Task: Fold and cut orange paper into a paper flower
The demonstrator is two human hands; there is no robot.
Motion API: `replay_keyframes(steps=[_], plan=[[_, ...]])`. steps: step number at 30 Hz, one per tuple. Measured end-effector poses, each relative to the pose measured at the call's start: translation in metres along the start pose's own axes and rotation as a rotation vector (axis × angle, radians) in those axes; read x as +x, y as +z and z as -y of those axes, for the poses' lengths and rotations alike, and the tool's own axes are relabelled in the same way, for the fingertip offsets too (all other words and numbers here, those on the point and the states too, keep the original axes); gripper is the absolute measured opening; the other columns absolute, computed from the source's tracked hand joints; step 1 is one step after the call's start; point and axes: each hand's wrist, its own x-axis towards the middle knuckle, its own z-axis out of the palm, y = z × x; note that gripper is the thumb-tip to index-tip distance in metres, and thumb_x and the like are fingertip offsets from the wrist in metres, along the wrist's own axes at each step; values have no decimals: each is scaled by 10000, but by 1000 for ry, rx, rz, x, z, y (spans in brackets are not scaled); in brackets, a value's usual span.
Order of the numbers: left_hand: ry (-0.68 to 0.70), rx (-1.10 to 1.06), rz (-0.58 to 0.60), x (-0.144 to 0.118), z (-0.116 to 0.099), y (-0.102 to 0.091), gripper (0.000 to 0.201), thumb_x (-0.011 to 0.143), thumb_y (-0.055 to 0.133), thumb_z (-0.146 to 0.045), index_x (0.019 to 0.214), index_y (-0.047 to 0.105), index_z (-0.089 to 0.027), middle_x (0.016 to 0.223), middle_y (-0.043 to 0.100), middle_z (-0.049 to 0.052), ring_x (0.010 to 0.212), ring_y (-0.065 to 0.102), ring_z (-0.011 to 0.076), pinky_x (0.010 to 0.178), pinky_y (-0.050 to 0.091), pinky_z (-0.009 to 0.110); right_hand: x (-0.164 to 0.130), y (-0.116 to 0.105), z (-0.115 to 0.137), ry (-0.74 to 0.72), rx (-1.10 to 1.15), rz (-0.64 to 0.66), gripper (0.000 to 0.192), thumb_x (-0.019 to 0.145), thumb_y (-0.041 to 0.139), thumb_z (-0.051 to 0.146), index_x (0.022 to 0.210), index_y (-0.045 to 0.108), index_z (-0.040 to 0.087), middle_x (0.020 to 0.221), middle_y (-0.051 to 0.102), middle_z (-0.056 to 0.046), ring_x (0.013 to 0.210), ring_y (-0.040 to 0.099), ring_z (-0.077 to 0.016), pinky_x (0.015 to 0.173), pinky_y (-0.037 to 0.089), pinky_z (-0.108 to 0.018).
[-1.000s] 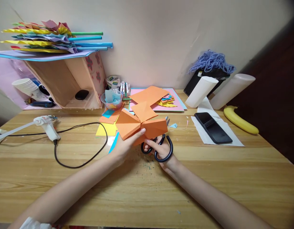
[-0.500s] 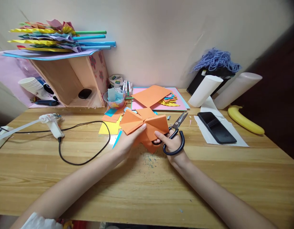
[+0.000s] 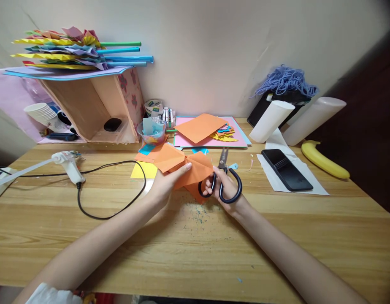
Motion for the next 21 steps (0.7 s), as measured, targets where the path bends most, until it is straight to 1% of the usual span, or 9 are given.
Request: replay_keyframes(steps=[2, 4, 6, 9, 11, 14, 17, 21], plan=[[37, 0, -77, 7, -3, -3, 423, 623, 756, -275, 1007, 609, -178, 1077, 635, 79, 951, 600, 197, 819, 485, 300, 1, -1, 1, 123, -23, 98, 443, 748, 514, 598, 681, 513, 160, 499, 544, 15, 408, 513, -110, 459, 527, -293], [75, 2, -130, 13, -6, -7, 406, 615, 760, -289, 978, 621, -170, 1039, 649, 78, 924, 610, 192, 801, 489, 285, 0, -2, -1, 199, -80, 178, 543, 756, 411, 683, 708, 517, 152, 493, 536, 9, 405, 524, -119, 466, 534, -311], [114, 5, -187, 19, -11, -11, 400, 603, 765, -299, 954, 630, -163, 1024, 656, 84, 911, 616, 194, 783, 493, 277, -1, -2, -5, 243, -147, 283, 614, 728, 371, 746, 722, 515, 149, 463, 502, 29, 365, 494, -104, 462, 537, -316], [170, 6, -261, 23, -15, -15, 422, 580, 775, -311, 947, 633, -161, 1033, 659, 91, 912, 623, 204, 775, 497, 281, -7, -5, -11, 327, -194, 543, 721, 661, 303, 833, 754, 510, 149, 453, 458, 53, 338, 465, -91, 422, 525, -304], [205, 3, -281, 24, -17, -17, 430, 570, 779, -312, 945, 634, -162, 1037, 661, 91, 911, 627, 208, 779, 500, 289, -10, -7, -14, 350, -216, 639, 767, 626, 266, 861, 770, 507, 148, 459, 455, 55, 334, 463, -90, 391, 508, -284], [220, 4, -292, 24, -19, -17, 419, 571, 779, -304, 938, 637, -159, 1031, 665, 93, 908, 631, 208, 775, 506, 293, -15, -9, -14, 355, -258, 681, 779, 606, 248, 869, 777, 492, 149, 469, 447, 63, 335, 460, -84, 388, 501, -269], [220, 39, -290, 22, -19, -16, 393, 586, 769, -300, 929, 643, -155, 1027, 666, 95, 925, 628, 209, 773, 508, 288, -15, -10, -15, 357, -280, 680, 774, 603, 240, 868, 776, 475, 152, 466, 434, 72, 330, 450, -75, 372, 489, -247], [266, 91, -294, 23, -20, -17, 365, 596, 761, -297, 911, 651, -149, 1020, 671, 100, 941, 625, 212, 791, 504, 288, -13, -14, -16, 370, -279, 684, 774, 593, 246, 874, 770, 467, 154, 458, 425, 77, 318, 431, -66, 334, 468, -227]])
